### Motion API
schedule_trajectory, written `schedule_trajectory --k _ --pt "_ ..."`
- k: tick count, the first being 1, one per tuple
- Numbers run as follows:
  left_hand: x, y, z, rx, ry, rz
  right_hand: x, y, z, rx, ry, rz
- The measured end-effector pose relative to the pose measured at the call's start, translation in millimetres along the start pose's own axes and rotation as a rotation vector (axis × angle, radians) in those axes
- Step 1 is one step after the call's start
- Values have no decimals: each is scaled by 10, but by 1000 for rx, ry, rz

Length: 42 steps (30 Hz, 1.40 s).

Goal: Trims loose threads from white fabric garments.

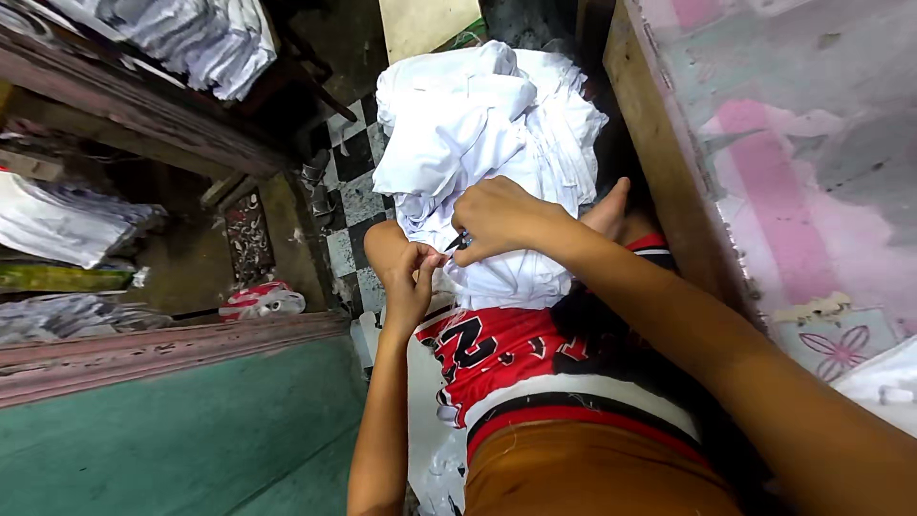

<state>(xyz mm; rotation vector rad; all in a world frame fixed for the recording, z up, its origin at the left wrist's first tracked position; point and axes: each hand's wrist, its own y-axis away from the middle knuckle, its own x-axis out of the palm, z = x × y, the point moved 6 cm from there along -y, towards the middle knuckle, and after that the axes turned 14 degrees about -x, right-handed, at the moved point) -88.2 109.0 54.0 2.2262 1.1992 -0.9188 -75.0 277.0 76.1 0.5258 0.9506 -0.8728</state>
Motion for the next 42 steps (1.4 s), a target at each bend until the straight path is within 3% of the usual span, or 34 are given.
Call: schedule_trajectory --k 8,25,28,33,35,38,42 --pt "-21 14 -33 40 -110 -21 115 -102 74 -127 71 6" --pt "-10 16 -74 61 -119 -18 204 -127 58 -155 75 12" --pt "-133 40 -18 -20 -198 -27 121 -134 -17 -109 63 41" --pt "-562 49 358 -357 -616 -144 -99 -202 -133 -140 81 138" --pt "-601 -1 419 -316 -578 -90 -33 -139 26 -242 12 175" --pt "-361 -35 137 -207 -339 71 352 87 296 -309 12 223" --pt "79 -108 -126 -129 -177 236 795 258 246 -231 71 458"
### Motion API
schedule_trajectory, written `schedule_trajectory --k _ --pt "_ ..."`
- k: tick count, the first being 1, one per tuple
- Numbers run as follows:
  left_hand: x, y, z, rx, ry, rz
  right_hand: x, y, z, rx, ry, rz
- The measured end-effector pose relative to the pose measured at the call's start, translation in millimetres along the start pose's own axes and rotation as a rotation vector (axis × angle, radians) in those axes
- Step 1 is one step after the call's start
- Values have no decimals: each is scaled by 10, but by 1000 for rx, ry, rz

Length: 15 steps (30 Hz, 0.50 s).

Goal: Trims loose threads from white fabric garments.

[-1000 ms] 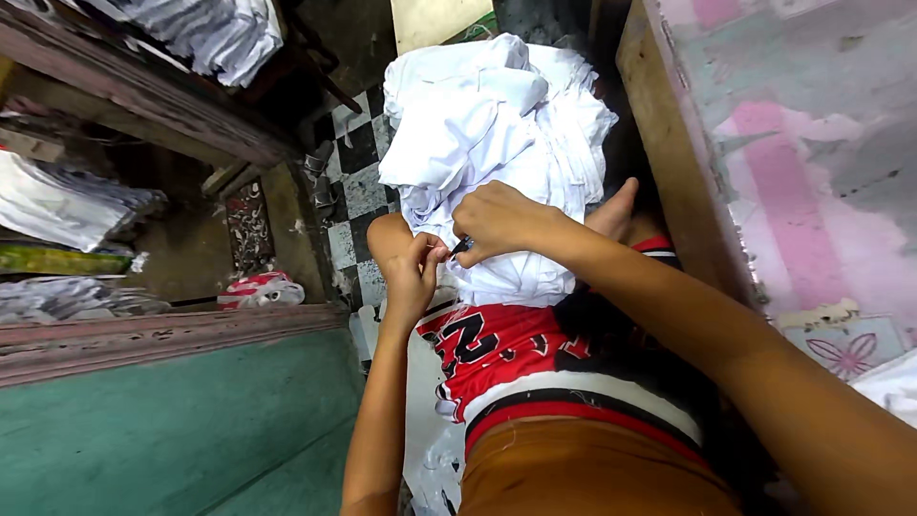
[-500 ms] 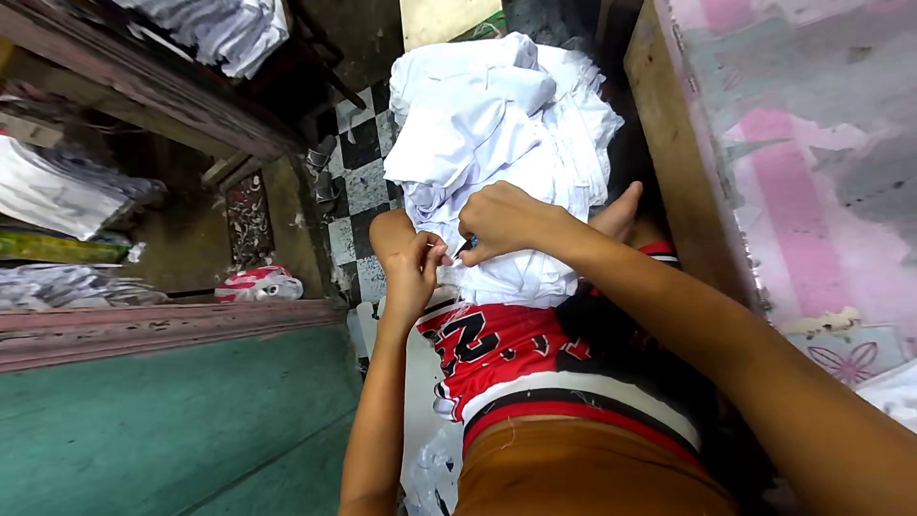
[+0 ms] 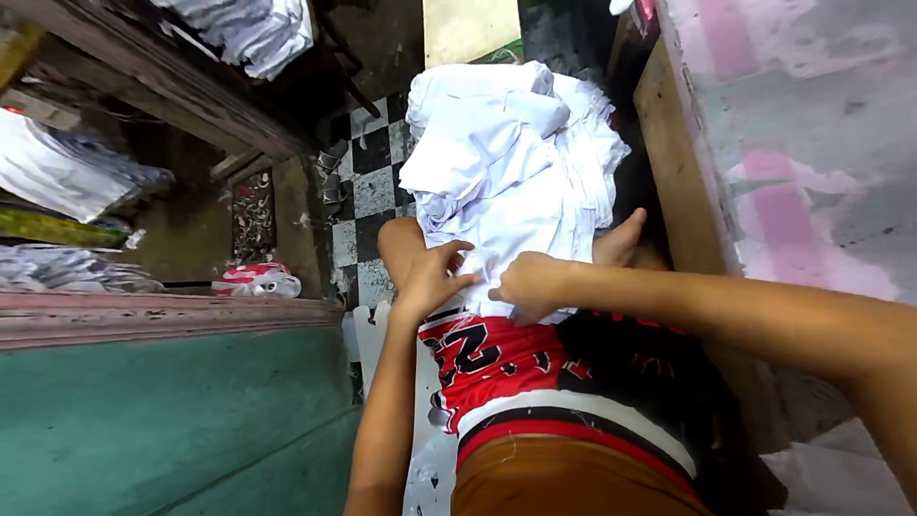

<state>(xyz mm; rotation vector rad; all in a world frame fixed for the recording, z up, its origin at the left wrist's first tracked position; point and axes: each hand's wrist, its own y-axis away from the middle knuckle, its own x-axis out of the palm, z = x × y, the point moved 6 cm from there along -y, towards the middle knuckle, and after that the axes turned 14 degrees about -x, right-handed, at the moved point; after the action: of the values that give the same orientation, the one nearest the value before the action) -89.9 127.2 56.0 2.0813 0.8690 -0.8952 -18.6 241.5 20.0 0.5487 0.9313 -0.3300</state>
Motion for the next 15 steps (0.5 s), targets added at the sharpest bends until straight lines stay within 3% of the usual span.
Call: schedule_trajectory --k 5,9,15 --pt "-110 -60 89 -107 -10 -212 -65 439 -60 193 -64 84" --pt "-127 -2 152 -216 122 -341 -597 828 -25 314 -66 105" --pt "-185 -239 -74 -207 696 73 -1499 935 -539 382 -25 -98"
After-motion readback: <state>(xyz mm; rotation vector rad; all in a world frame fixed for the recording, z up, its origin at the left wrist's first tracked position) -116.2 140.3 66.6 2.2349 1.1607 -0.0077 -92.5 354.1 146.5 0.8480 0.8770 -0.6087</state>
